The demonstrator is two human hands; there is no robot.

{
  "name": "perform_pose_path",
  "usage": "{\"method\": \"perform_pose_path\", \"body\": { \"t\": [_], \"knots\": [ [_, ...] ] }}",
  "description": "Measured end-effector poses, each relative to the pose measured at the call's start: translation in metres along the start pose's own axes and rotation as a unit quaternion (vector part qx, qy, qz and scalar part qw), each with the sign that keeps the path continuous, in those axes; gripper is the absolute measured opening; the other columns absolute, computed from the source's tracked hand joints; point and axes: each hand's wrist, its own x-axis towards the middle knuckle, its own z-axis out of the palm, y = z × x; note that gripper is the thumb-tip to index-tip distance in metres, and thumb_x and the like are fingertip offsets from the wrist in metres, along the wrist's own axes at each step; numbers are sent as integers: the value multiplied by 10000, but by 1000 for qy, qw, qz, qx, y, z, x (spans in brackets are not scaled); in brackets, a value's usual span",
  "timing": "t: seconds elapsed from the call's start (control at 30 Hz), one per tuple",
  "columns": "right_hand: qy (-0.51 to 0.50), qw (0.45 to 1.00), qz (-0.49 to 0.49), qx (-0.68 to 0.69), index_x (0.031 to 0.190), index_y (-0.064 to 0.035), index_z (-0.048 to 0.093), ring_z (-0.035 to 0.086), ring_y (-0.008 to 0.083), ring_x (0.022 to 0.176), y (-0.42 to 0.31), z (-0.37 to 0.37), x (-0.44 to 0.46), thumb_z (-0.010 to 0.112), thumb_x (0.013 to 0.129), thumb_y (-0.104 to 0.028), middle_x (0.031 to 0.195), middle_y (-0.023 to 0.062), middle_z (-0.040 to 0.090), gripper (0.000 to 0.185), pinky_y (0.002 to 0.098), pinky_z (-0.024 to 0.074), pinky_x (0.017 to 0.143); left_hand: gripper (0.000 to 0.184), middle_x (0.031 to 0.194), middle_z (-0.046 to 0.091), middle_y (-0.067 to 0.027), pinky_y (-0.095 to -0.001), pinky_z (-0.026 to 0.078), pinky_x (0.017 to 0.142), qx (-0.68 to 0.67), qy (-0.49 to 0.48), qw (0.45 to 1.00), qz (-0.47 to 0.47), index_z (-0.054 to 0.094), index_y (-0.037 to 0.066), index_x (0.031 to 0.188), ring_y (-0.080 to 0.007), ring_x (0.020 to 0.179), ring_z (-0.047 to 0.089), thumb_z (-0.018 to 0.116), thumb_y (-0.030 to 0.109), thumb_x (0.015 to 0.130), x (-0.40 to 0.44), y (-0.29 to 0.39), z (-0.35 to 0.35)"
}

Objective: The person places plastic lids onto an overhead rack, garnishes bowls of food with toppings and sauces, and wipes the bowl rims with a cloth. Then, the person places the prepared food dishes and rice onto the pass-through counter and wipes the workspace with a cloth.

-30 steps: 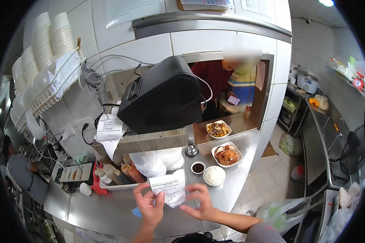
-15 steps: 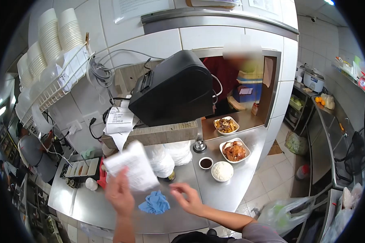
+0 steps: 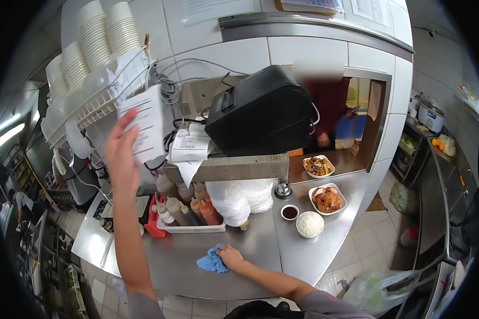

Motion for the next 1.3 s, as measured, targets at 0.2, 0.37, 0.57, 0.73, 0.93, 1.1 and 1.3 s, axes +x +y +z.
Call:
{"method": "perform_pose_path", "body": {
  "t": [0.2,0.37,0.57,0.73,0.93,1.1,1.3],
  "knots": [
    [63,997,-21,-33,935,-101,603,534,248,941,4,12,-3,474,777,-103,989,64,551,204,333,463,802,331,900,624,-82,-225,468,665,77,-53,993,-72,588,-21,1050,-96,744,582,657,173,792,41,-22,40],
    [80,996,-20,-32,929,-97,586,539,246,931,-1,6,-6,472,773,-98,961,65,551,193,331,462,801,343,815,639,-100,-207,451,629,143,-69,982,-104,604,-29,1020,-88,679,575,696,173,759,42,-35,49],
    [50,996,-9,-69,932,-90,595,543,252,954,0,10,-5,495,771,-106,999,71,563,191,347,475,803,446,915,627,-142,-325,447,786,429,-166,885,-75,617,24,1042,-214,808,606,686,338,732,16,-82,23],
    [39,983,57,170,871,-75,643,601,335,789,22,-6,9,508,712,-51,839,178,621,210,406,487,727,485,1281,388,-173,-299,451,793,527,-73,847,-17,515,64,1195,-208,970,552,588,371,826,-17,-29,16],
    [134,970,89,183,893,-45,636,579,362,795,67,-32,21,520,753,-89,829,196,602,187,416,472,716,385,1329,361,-118,-274,449,802,384,-83,919,-24,434,12,1247,-160,923,558,506,61,872,-107,-5,-78],
    [38,989,140,-34,1080,-28,546,508,379,974,35,-24,9,538,814,-193,1133,193,509,312,428,429,803,469,1009,576,-75,-202,422,629,365,-68,847,-382,359,38,1305,-89,766,551,512,92,865,-229,-13,-153],
    [79,991,-109,23,1121,-32,507,424,319,1086,-41,92,11,548,737,-124,1161,140,474,396,435,376,881,412,994,592,-87,-217,447,653,300,21,855,-422,430,11,1249,-92,780,561,511,203,894,-318,-14,-188]
  ]
}}
